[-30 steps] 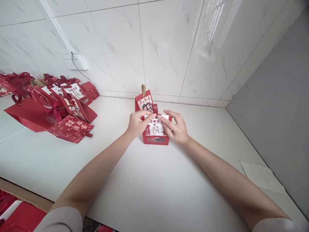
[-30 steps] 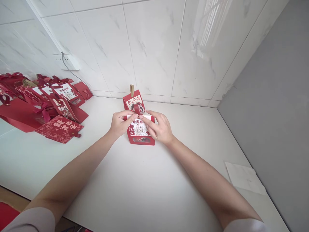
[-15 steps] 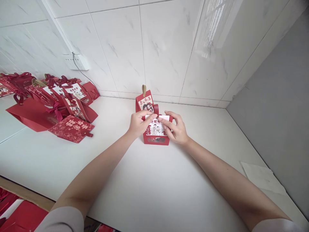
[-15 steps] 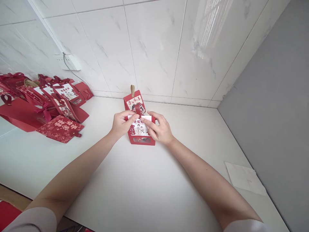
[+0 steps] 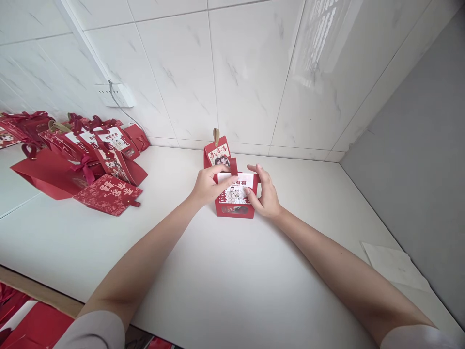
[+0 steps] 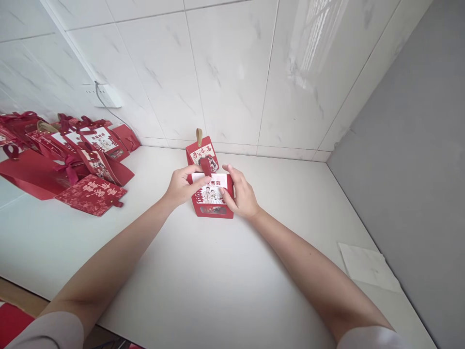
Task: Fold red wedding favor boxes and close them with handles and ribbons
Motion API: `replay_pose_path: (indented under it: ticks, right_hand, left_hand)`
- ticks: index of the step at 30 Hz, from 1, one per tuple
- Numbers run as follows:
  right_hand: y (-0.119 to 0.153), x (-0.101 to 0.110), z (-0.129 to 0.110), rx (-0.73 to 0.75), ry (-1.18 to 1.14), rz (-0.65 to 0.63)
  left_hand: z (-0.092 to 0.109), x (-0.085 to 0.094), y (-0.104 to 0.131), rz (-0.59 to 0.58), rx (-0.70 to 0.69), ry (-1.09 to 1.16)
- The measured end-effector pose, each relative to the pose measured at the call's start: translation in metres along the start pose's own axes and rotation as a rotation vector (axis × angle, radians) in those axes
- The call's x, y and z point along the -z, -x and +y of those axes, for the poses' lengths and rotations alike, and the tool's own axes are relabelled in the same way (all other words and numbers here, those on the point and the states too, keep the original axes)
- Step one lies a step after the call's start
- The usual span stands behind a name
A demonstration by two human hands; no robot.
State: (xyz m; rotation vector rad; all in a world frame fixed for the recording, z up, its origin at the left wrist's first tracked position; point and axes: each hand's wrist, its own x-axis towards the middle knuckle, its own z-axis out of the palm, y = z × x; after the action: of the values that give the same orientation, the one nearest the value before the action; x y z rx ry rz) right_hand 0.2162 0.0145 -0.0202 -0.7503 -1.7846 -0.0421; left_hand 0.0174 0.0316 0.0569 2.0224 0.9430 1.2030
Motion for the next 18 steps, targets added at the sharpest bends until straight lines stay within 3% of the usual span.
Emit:
replay_pose_path:
  ticks: [6,13,16,18]
  right_hand:
    - [0.005,-0.001,-0.003,-0.204,-0.034,-0.100]
    - [0.005,-0.001,-0.002,-0.285,-0.052,-0.165]
    - [0.004,0.001,0.006,-0.360,-0.049,-0.250]
    - [0.004,0.003,0.016,-0.476,-0.116,-0.372]
  left_hand:
    - [-0.001,-0.006,0.001,0.057,0.071,0.020]
    - [-0.001,-0.006,0.002,0.066,-0.040,-0.003]
    - [-0.017,-0.015,0.007,0.189,-0.078,0.005]
    - [-0.038,-0.023,0.012,0.247,-0.070,0.067]
